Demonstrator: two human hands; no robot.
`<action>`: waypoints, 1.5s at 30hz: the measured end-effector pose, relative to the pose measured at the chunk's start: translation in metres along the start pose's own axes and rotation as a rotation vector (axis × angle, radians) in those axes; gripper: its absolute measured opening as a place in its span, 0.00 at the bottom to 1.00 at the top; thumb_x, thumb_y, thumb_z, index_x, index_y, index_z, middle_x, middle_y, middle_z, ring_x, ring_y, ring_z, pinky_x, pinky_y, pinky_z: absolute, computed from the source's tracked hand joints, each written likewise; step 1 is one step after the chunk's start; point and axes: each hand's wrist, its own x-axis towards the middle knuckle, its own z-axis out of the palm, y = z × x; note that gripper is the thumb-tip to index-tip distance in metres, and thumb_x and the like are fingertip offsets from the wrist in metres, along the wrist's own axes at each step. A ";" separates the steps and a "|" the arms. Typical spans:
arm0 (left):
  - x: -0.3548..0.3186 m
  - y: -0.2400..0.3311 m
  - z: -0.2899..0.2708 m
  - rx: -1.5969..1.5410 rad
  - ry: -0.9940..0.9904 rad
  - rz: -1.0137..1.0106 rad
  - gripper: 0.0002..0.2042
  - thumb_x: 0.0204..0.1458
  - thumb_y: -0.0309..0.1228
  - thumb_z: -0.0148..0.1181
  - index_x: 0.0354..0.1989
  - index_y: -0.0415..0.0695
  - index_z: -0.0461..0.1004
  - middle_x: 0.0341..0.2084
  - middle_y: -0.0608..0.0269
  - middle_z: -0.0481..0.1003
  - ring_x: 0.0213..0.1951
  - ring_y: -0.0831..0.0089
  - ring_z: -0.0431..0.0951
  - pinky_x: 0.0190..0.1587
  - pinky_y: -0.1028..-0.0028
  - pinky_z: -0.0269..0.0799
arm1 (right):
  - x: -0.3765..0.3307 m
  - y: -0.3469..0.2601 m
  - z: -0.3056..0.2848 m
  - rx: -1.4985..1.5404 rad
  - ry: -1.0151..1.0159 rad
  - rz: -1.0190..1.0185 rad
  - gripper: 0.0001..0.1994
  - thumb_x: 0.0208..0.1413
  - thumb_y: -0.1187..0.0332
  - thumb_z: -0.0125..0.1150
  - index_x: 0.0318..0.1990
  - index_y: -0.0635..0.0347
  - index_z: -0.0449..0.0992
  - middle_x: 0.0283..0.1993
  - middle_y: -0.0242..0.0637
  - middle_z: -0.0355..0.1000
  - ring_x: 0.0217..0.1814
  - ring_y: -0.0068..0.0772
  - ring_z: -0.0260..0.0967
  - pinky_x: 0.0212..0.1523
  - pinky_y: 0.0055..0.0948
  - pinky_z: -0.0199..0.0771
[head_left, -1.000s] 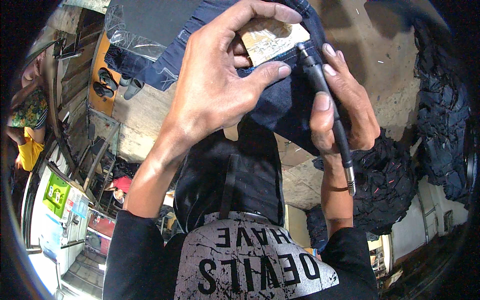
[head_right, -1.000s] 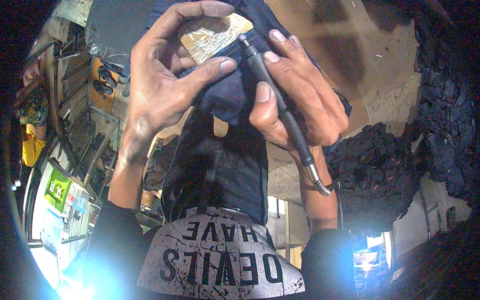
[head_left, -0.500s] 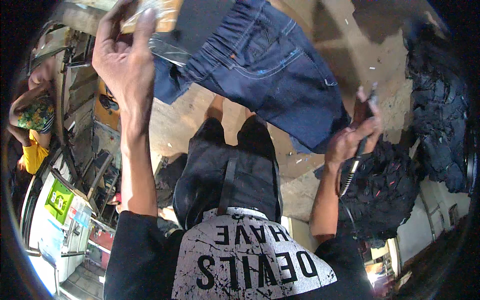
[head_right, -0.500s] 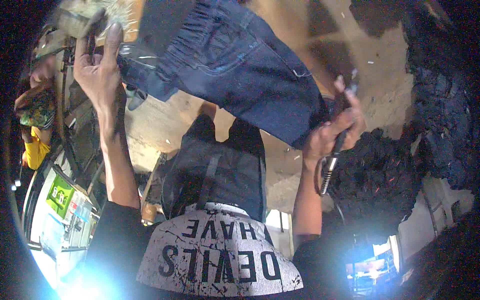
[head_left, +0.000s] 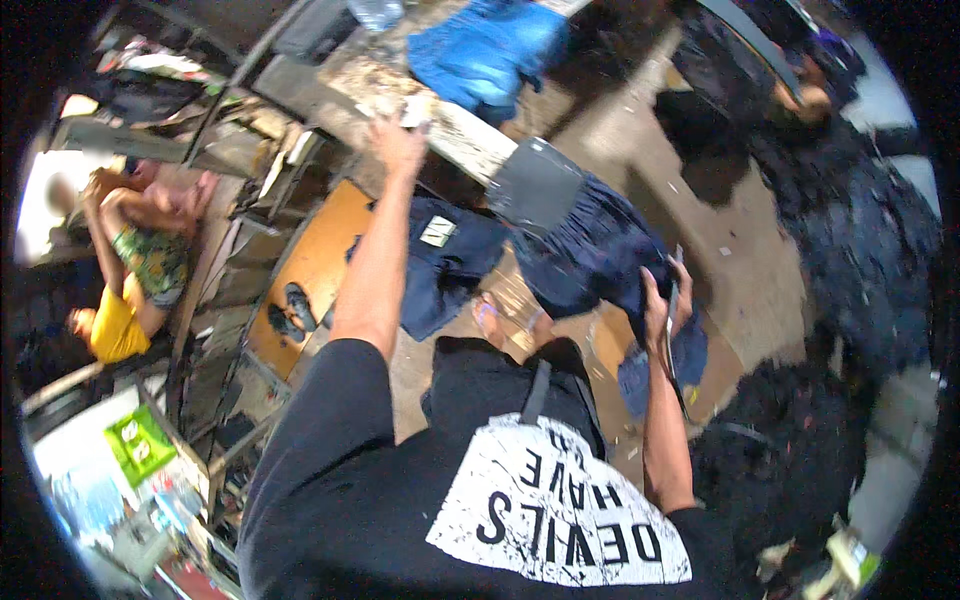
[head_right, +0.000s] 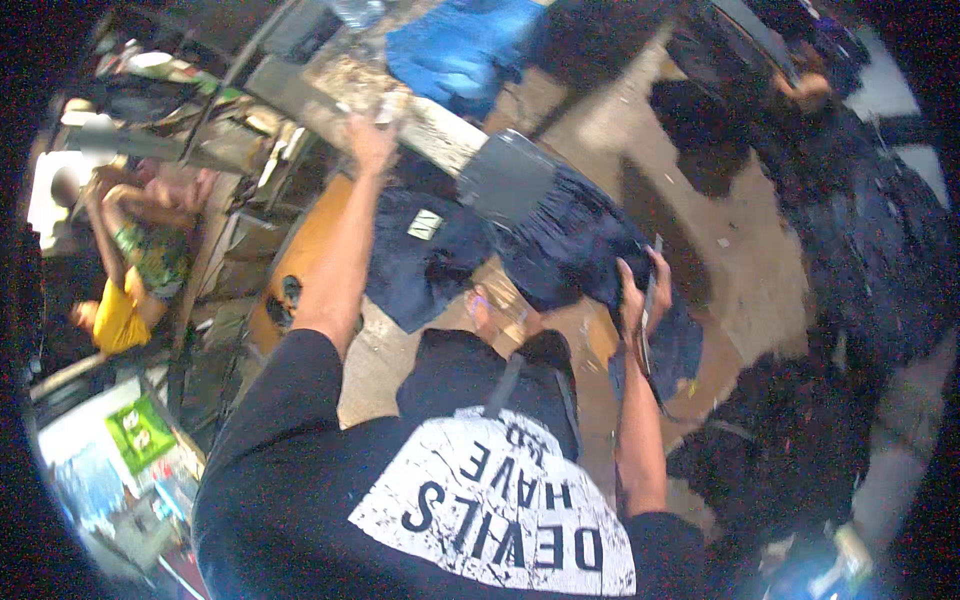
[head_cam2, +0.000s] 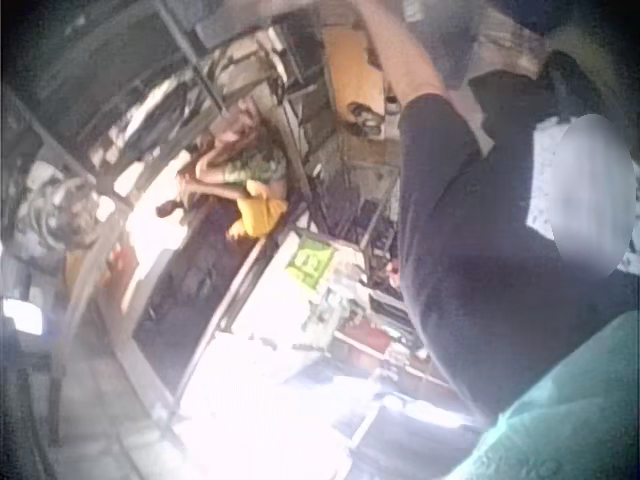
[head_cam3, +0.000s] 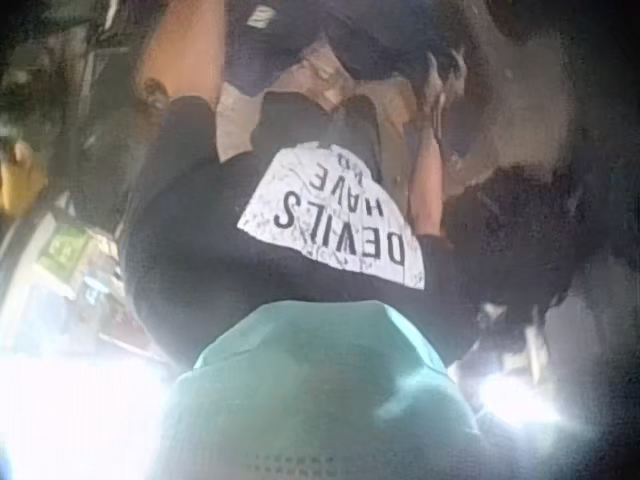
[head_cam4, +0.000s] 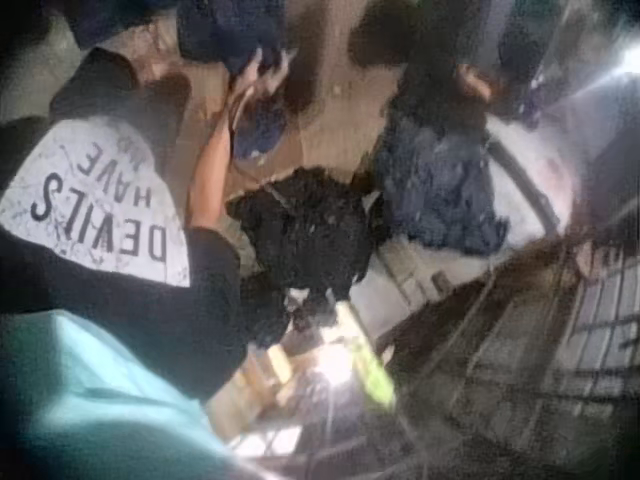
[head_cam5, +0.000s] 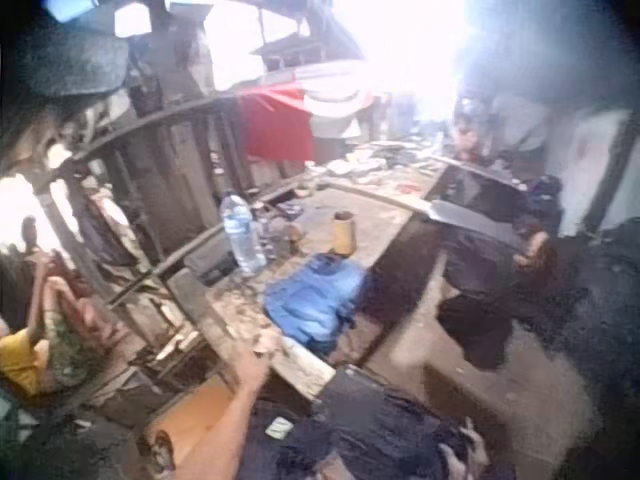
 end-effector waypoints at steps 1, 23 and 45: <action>-0.002 0.000 -0.002 -0.011 0.025 0.009 0.37 0.49 0.49 0.77 0.67 0.48 0.76 0.75 0.34 0.54 0.75 0.40 0.55 0.77 0.50 0.52 | -0.003 0.002 -0.002 0.027 0.019 -0.002 0.26 0.52 0.67 0.81 0.57 0.61 0.79 0.58 0.45 0.80 0.61 0.42 0.76 0.65 0.37 0.71; -0.122 0.149 -0.012 0.058 -0.070 0.339 0.23 0.51 0.28 0.64 0.58 0.46 0.72 0.41 0.52 0.80 0.38 0.46 0.83 0.44 0.52 0.79 | 0.043 0.020 0.042 0.150 -0.243 -0.264 0.22 0.55 0.68 0.79 0.56 0.56 0.79 0.55 0.42 0.81 0.57 0.36 0.79 0.61 0.34 0.75; -0.112 0.256 0.125 -0.248 -0.622 0.902 0.09 0.49 0.34 0.72 0.36 0.46 0.84 0.28 0.52 0.84 0.33 0.50 0.85 0.35 0.56 0.80 | 0.065 0.056 0.026 0.521 -0.478 -0.494 0.12 0.62 0.71 0.67 0.50 0.71 0.82 0.50 0.51 0.84 0.59 0.43 0.82 0.65 0.44 0.77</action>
